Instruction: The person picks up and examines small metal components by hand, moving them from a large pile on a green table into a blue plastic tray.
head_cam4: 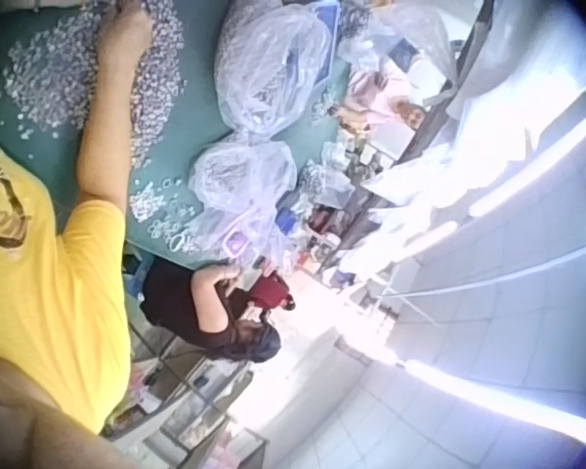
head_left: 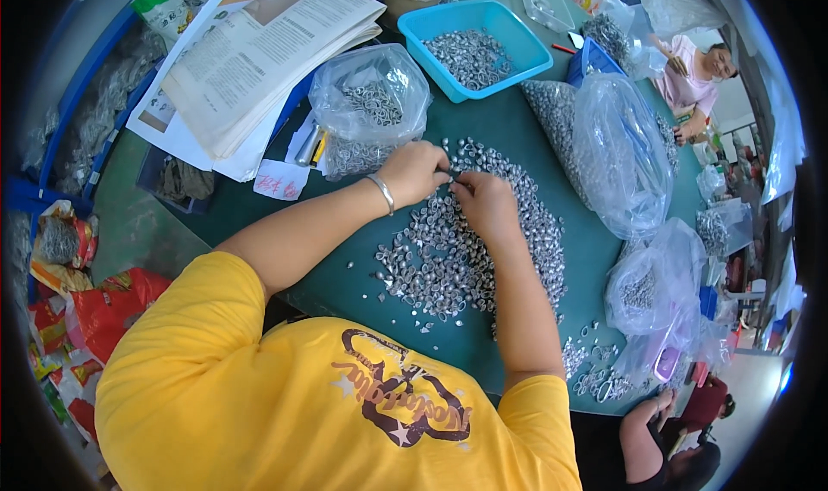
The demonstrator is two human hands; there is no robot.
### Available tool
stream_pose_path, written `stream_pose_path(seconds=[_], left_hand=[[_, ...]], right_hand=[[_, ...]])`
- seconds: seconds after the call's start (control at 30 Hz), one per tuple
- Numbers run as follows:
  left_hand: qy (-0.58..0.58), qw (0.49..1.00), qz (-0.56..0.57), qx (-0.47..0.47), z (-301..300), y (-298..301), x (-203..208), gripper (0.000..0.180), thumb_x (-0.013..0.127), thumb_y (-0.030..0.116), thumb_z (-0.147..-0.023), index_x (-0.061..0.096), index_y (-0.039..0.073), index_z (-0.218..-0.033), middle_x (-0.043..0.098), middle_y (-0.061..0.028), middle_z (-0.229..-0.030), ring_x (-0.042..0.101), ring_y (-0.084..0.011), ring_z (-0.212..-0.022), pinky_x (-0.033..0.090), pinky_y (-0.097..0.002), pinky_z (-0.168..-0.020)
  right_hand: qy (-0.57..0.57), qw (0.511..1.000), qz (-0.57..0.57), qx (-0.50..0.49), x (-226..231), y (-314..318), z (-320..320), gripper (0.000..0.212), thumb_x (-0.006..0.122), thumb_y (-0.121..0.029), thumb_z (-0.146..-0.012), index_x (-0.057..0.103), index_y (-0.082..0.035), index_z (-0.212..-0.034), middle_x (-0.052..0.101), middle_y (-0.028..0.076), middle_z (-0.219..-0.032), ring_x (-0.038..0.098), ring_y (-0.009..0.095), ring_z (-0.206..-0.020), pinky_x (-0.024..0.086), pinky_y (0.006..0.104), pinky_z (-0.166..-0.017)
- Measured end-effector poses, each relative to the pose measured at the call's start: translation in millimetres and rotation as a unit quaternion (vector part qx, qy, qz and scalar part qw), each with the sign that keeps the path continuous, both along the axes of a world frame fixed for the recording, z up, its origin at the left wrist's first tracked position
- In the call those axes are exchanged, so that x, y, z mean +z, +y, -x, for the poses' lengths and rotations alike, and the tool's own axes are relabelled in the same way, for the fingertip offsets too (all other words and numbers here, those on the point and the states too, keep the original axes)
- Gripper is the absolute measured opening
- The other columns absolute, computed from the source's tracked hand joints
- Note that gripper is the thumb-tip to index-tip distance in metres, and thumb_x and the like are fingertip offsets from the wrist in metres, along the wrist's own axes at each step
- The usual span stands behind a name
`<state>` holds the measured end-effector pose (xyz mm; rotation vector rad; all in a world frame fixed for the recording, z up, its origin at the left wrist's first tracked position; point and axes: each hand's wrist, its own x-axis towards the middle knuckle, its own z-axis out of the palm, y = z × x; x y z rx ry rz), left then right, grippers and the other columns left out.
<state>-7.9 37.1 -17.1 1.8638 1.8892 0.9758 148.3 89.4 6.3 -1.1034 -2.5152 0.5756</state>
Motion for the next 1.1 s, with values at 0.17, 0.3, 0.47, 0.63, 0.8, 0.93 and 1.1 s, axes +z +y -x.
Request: stream_pose_path(seconds=[0.17, 0.3, 0.47, 0.63, 0.8, 0.93, 1.1], left_hand=[[-0.177, 0.983, 0.047, -0.015, 0.4, 0.8, 4.1, 0.012, 0.061, 0.013, -0.075, 0.060, 0.001, -0.076, 0.058, -0.0104, -0.074, 0.056, -0.0222, -0.063, 0.046, -0.0339, -0.058], [-0.682, 0.707, 0.189, 0.010, 16.5, -1.1, 8.3, 0.011, 0.054, 0.009, -0.074, 0.061, 0.001, -0.076, 0.058, -0.0062, -0.071, 0.054, -0.0145, -0.059, 0.044, -0.0301, -0.052], [-0.238, 0.969, 0.072, 0.000, -0.8, 0.2, 5.7, 0.011, 0.062, 0.012, -0.072, 0.064, 0.003, -0.077, 0.059, -0.0082, -0.073, 0.058, -0.0193, -0.066, 0.046, -0.0322, -0.061], [-0.021, 0.999, 0.031, -0.008, -7.5, 4.0, -2.4, 0.011, 0.067, 0.017, -0.071, 0.064, 0.007, -0.076, 0.058, -0.0123, -0.076, 0.057, -0.0313, -0.076, 0.045, -0.0399, -0.069], [-0.025, 1.000, 0.001, -0.017, -9.2, 7.1, -1.6, 0.011, 0.066, 0.016, -0.071, 0.061, 0.006, -0.074, 0.056, -0.0124, -0.075, 0.056, -0.0313, -0.077, 0.044, -0.0409, -0.067], [-0.025, 0.999, 0.030, -0.011, -9.6, 9.0, 3.7, 0.016, 0.068, 0.018, -0.070, 0.059, 0.004, -0.071, 0.058, -0.0135, -0.073, 0.056, -0.0320, -0.073, 0.044, -0.0409, -0.065], [-0.029, 0.999, 0.044, -0.007, -9.1, 11.7, 8.4, 0.016, 0.066, 0.016, -0.071, 0.059, 0.002, -0.072, 0.058, -0.0169, -0.077, 0.056, -0.0347, -0.077, 0.044, -0.0431, -0.068]], right_hand=[[0.200, 0.957, 0.202, -0.058, -3.3, 8.3, -15.8, 0.011, 0.067, -0.011, -0.074, 0.064, -0.001, -0.080, 0.059, 0.004, -0.062, 0.053, 0.015, -0.052, 0.042, 0.0246, -0.049], [0.510, 0.601, 0.615, -0.031, 13.2, 22.2, -36.3, 0.009, 0.045, -0.014, -0.081, 0.047, -0.006, -0.077, 0.040, 0.002, -0.059, 0.030, 0.010, -0.044, 0.024, 0.0185, -0.037], [0.199, 0.940, 0.256, -0.108, 6.4, 17.3, -23.1, 0.015, 0.061, -0.013, -0.078, 0.064, 0.001, -0.080, 0.057, 0.003, -0.064, 0.049, 0.014, -0.051, 0.039, 0.0236, -0.045], [-0.030, 0.998, -0.017, -0.051, -0.9, 4.5, -4.0, 0.015, 0.062, -0.022, -0.076, 0.068, -0.009, -0.082, 0.064, 0.013, -0.083, 0.061, 0.032, -0.075, 0.049, 0.0397, -0.068], [-0.005, 0.998, -0.069, -0.006, -6.5, 9.0, -11.7, 0.012, 0.062, -0.018, -0.075, 0.065, -0.008, -0.079, 0.063, 0.013, -0.078, 0.061, 0.031, -0.073, 0.049, 0.0391, -0.065], [0.278, 0.913, 0.298, -0.024, -3.9, 17.8, -19.4, 0.014, 0.063, -0.013, -0.080, 0.062, 0.001, -0.080, 0.057, 0.002, -0.066, 0.048, 0.010, -0.052, 0.036, 0.0209, -0.045], [0.388, 0.744, 0.541, -0.058, 17.9, 24.4, -23.1, 0.010, 0.055, -0.011, -0.081, 0.058, -0.002, -0.082, 0.055, 0.005, -0.066, 0.042, 0.009, -0.047, 0.026, 0.0188, -0.038]])
